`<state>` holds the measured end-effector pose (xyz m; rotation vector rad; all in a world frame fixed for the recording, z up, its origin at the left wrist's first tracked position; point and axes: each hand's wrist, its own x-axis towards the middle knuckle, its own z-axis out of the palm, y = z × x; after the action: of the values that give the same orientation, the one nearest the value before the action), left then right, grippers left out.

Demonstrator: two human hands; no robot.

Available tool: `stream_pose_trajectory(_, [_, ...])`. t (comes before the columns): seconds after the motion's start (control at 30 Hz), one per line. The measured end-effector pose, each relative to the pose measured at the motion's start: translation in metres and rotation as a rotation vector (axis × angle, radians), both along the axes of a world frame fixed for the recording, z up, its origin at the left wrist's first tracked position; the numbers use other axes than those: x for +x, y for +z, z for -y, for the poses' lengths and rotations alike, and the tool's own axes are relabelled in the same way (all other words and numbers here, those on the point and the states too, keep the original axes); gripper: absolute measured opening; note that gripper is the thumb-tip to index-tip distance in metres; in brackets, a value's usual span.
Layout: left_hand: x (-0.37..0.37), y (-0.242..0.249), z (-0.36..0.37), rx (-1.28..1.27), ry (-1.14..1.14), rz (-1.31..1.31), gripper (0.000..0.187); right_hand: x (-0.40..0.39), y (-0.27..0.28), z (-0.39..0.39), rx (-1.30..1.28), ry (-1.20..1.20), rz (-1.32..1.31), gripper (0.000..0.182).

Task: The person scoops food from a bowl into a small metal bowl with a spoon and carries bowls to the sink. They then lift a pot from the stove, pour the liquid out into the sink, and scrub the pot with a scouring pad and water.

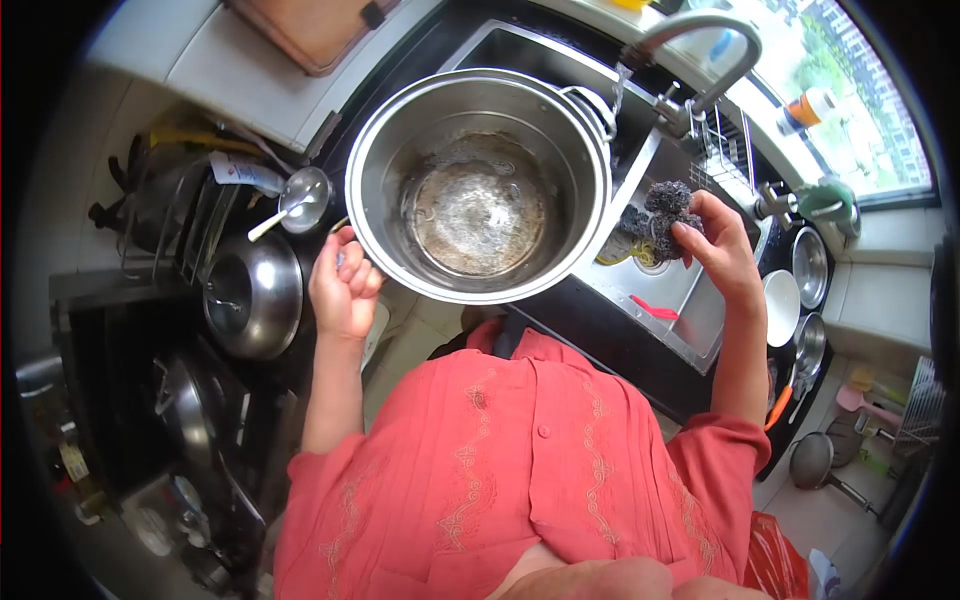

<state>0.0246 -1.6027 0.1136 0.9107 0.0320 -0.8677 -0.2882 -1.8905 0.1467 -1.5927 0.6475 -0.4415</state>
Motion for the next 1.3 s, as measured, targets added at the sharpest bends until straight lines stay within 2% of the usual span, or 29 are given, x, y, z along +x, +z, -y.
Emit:
stream_pose_trajectory(0.1, [0.002,-0.006,-0.006,0.006,0.031,-0.053,0.023,0.054,0.039,-0.024,-0.101,0.126,-0.095,0.016])
stream_pose_trajectory(0.13, [0.005,-0.011,-0.008,0.016,0.020,-0.035,0.020,0.076,0.045,-0.029,-0.200,0.213,-0.184,0.017])
stream_pose_trajectory(0.17, [0.005,-0.011,-0.010,-0.007,0.027,-0.060,0.015,0.103,0.037,-0.036,-0.411,0.270,-0.130,0.019])
stream_pose_trajectory(0.2, [0.007,-0.012,-0.011,0.004,0.019,-0.077,0.012,0.130,0.040,-0.042,-0.468,0.367,-0.302,0.022])
stream_pose_trajectory(0.23, [0.011,-0.013,-0.012,0.016,0.011,-0.095,0.009,0.159,0.035,-0.048,-0.553,0.455,-0.327,0.022])
stream_pose_trajectory(0.27, [0.011,-0.012,-0.014,0.024,0.000,-0.144,0.003,0.185,0.011,-0.045,-0.795,0.574,-0.247,0.023])
stream_pose_trajectory(0.3, [0.012,-0.014,-0.018,0.032,-0.022,-0.132,0.009,0.210,-0.014,-0.043,-0.887,0.628,-0.289,0.023])
stream_pose_trajectory(0.4, [0.012,-0.016,-0.021,0.054,-0.035,-0.125,0.015,0.268,-0.084,-0.040,-1.253,0.597,-0.743,0.011])
stream_pose_trajectory(0.43, [0.014,-0.016,-0.022,0.069,-0.067,-0.123,0.018,0.278,-0.104,-0.036,-1.261,0.610,-0.747,0.011])
stream_pose_trajectory(0.5, [0.019,-0.017,-0.021,0.076,-0.090,-0.135,0.022,0.293,-0.132,-0.033,-1.338,0.653,-1.091,0.014])
stream_pose_trajectory(0.53, [0.019,-0.016,-0.021,0.088,-0.084,-0.119,0.025,0.292,-0.140,-0.035,-1.334,0.691,-1.116,0.016])
stream_pose_trajectory(0.57, [0.019,-0.016,-0.021,0.092,-0.087,-0.103,0.030,0.297,-0.150,-0.039,-1.205,0.584,-1.129,0.016])
stream_pose_trajectory(0.63, [0.018,-0.012,-0.018,0.081,-0.062,-0.082,0.032,0.309,-0.156,-0.052,-1.259,0.710,-0.995,0.015])
stream_pose_trajectory(0.7, [0.020,-0.017,-0.019,0.067,-0.086,-0.078,0.033,0.315,-0.148,-0.086,-1.232,0.681,-0.798,0.015])
stream_pose_trajectory(0.77, [0.022,-0.018,-0.018,0.047,-0.105,-0.062,0.033,0.300,-0.170,-0.103,-1.413,0.720,-0.247,0.019])
stream_pose_trajectory(0.83, [0.023,-0.016,-0.018,0.066,-0.101,-0.071,0.030,0.280,-0.150,-0.123,-1.480,0.887,-0.233,0.023])
stream_pose_trajectory(0.97, [0.021,-0.015,-0.017,0.046,-0.086,-0.066,0.030,0.246,-0.128,-0.130,-1.070,1.511,-0.739,0.017])
stream_pose_trajectory(1.03, [0.020,-0.016,-0.018,0.042,-0.094,-0.075,0.030,0.227,-0.114,-0.106,-1.143,1.620,-0.850,0.016])
stream_pose_trajectory(1.1, [0.019,-0.013,-0.017,0.038,-0.106,-0.073,0.031,0.219,-0.132,-0.063,-1.297,1.510,-0.849,0.020])
stream_pose_trajectory(1.17, [0.015,-0.009,-0.015,0.058,-0.094,-0.031,0.029,0.223,-0.159,-0.026,-1.462,1.234,-0.891,0.018])
stream_pose_trajectory(1.23, [0.017,-0.015,-0.018,0.033,-0.101,-0.045,0.030,0.248,-0.163,-0.007,-1.354,1.030,-1.042,0.014])
stream_pose_trajectory(1.3, [0.017,-0.016,-0.019,0.018,-0.118,-0.042,0.031,0.269,-0.155,-0.028,-1.378,1.042,-1.048,0.013])
